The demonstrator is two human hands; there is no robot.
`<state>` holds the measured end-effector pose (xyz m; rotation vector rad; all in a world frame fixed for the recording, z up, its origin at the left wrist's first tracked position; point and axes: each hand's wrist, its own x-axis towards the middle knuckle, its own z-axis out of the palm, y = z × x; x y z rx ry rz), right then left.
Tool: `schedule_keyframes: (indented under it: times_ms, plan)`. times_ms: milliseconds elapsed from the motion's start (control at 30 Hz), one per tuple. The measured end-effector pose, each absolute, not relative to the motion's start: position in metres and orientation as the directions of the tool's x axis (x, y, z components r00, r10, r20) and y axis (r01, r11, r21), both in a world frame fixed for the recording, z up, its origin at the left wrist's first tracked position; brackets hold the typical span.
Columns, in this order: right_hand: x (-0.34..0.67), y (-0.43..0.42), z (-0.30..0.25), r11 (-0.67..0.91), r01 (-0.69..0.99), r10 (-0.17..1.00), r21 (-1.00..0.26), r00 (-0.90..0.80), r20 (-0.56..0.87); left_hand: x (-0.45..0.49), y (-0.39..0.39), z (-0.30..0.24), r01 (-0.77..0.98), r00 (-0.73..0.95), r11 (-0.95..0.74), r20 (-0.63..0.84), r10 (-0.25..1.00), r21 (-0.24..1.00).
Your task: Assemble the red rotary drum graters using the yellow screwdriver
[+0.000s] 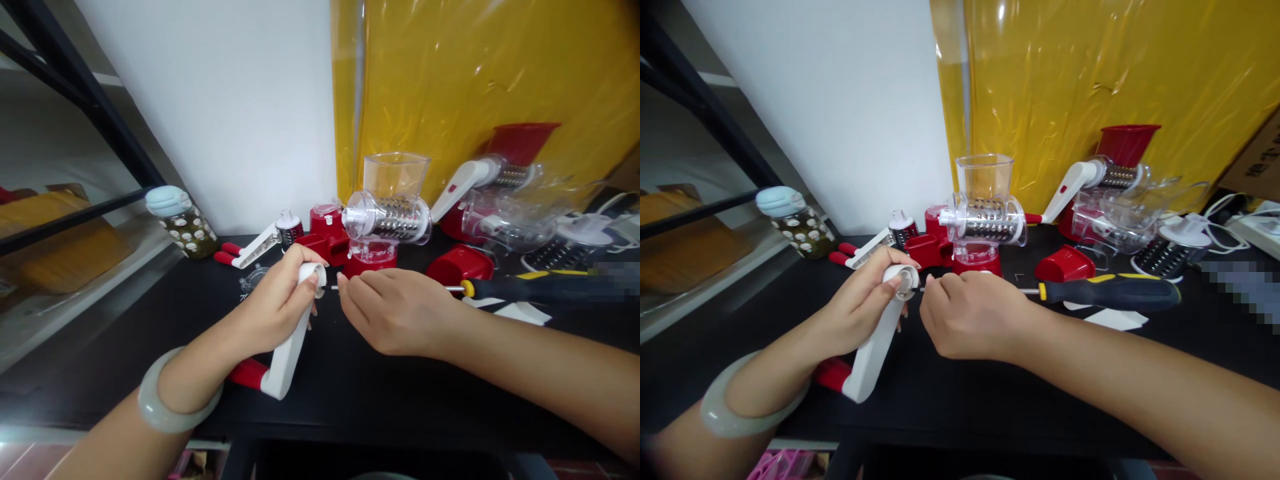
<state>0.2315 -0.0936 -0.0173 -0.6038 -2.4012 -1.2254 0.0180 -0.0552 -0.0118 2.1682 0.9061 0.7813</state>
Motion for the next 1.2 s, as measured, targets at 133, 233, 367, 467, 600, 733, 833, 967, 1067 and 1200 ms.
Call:
schedule_keyframes:
  times_ms: [133,233,367,467,600,733,833,967,1067,1200]
  plan:
    - [0.23,-0.092,-0.02,0.558,0.55,0.251,0.622,-0.826,0.505,0.019,-0.056,-0.012,0.413,0.599,-0.593,0.284,0.749,0.692]
    - [0.229,-0.092,-0.018,0.589,0.565,0.342,0.578,-0.822,0.454,0.018,-0.055,-0.012,0.426,0.606,-0.607,0.287,0.742,0.671]
    - [0.224,-0.093,-0.01,0.63,0.594,0.487,0.5,-0.804,0.341,0.018,-0.055,-0.012,0.437,0.618,-0.627,0.292,0.73,0.645]
    - [0.223,-0.093,-0.004,0.652,0.637,0.573,0.411,-0.769,0.283,0.018,-0.055,-0.013,0.454,0.621,-0.636,0.291,0.728,0.624]
    - [0.225,-0.086,-0.004,0.679,0.697,0.636,0.23,-0.715,0.29,0.018,-0.054,-0.014,0.485,0.623,-0.682,0.331,0.709,0.547]
    - [0.228,-0.076,-0.01,0.72,0.69,0.662,-0.071,-0.654,0.366,0.018,-0.052,-0.014,0.528,0.631,-0.735,0.383,0.675,0.425]
    - [0.225,-0.07,-0.011,0.705,0.656,0.703,-0.267,-0.598,0.386,0.019,-0.053,-0.014,0.563,0.644,-0.756,0.397,0.654,0.335]
    - [0.221,-0.065,-0.004,0.517,0.638,0.849,-0.57,-0.47,0.243,0.021,-0.056,-0.014,0.577,0.667,-0.786,0.429,0.61,0.22]
    - [0.221,-0.063,0.004,0.251,0.648,0.915,-0.719,-0.401,-0.041,0.022,-0.06,-0.014,0.577,0.689,-0.803,0.439,0.576,0.148]
    - [0.225,-0.067,0.011,0.261,0.639,0.909,-0.723,-0.414,-0.038,0.019,-0.061,-0.011,0.548,0.67,-0.821,0.501,0.547,0.164]
